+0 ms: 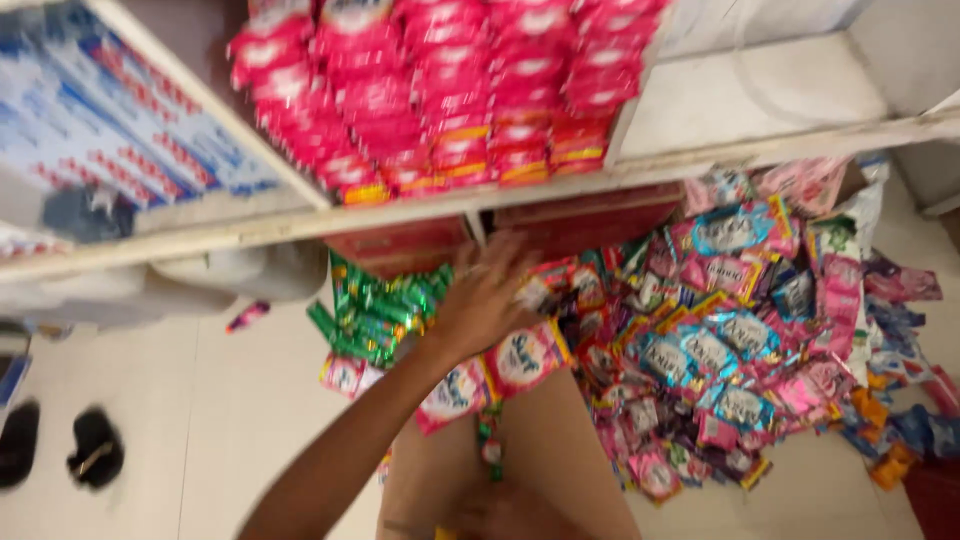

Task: Cutting individual detergent sachets from a strip using scissors and placing them on a shelf.

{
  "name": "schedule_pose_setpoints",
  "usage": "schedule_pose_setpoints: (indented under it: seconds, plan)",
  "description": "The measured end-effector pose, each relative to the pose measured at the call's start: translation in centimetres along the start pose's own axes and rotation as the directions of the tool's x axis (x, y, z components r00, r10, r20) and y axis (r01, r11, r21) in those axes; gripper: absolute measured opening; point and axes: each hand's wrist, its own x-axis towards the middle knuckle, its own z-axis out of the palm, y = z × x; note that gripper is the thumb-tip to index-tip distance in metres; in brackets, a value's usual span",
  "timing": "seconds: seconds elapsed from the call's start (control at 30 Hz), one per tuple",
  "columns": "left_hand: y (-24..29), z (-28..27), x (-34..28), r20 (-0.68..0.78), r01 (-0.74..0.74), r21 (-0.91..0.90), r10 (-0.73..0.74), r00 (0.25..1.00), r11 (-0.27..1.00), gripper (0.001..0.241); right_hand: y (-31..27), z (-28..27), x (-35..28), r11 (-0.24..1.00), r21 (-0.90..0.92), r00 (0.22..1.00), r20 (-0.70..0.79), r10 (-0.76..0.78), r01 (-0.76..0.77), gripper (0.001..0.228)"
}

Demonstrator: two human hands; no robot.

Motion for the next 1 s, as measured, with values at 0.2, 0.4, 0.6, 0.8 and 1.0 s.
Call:
schedule_pose_setpoints:
  seconds: [0.2, 0.4, 0.6, 0.8, 1.0]
  plan:
    - [-1.1, 9.5, -16.5, 0.246, 0.509, -0.189, -0.462, 0.852, 0.840, 0.069, -1.5, -1.2, 2.1, 0.988, 0.053, 0.989, 0.051, 0.142, -0.144, 0.035]
    - [-2.0, 13.8, -16.5, 0.221, 0.306, -0.151, -0.270, 0.937, 0.940, 0.048, -1.1, 1.0, 2.5, 0.927, 0.114, 0.933, 0.101, 0.346, -0.357, 0.039]
    - [-4.0, 19.2, -14.4, 0.468, 0.480, -0.419, -0.270, 0.842, 0.771, 0.065, -5.3, -5.1, 1.5, 0.796, 0.283, 0.844, 0.142, 0.518, -0.536, 0.036]
    - [-3.5, 10.4, -12.4, 0.614, 0.626, -0.752, -0.129, 0.779, 0.203, 0.067, -2.4, -6.9, -6.3, 0.501, 0.746, 0.808, 0.082, 0.584, -0.439, 0.036]
    - [-0.6, 11.3, -12.1, 0.655, 0.663, -0.748, 0.120, 0.746, -0.039, 0.040, -1.3, -8.0, -9.5, 0.288, 0.882, 0.708, 0.070, 0.703, -0.372, 0.044]
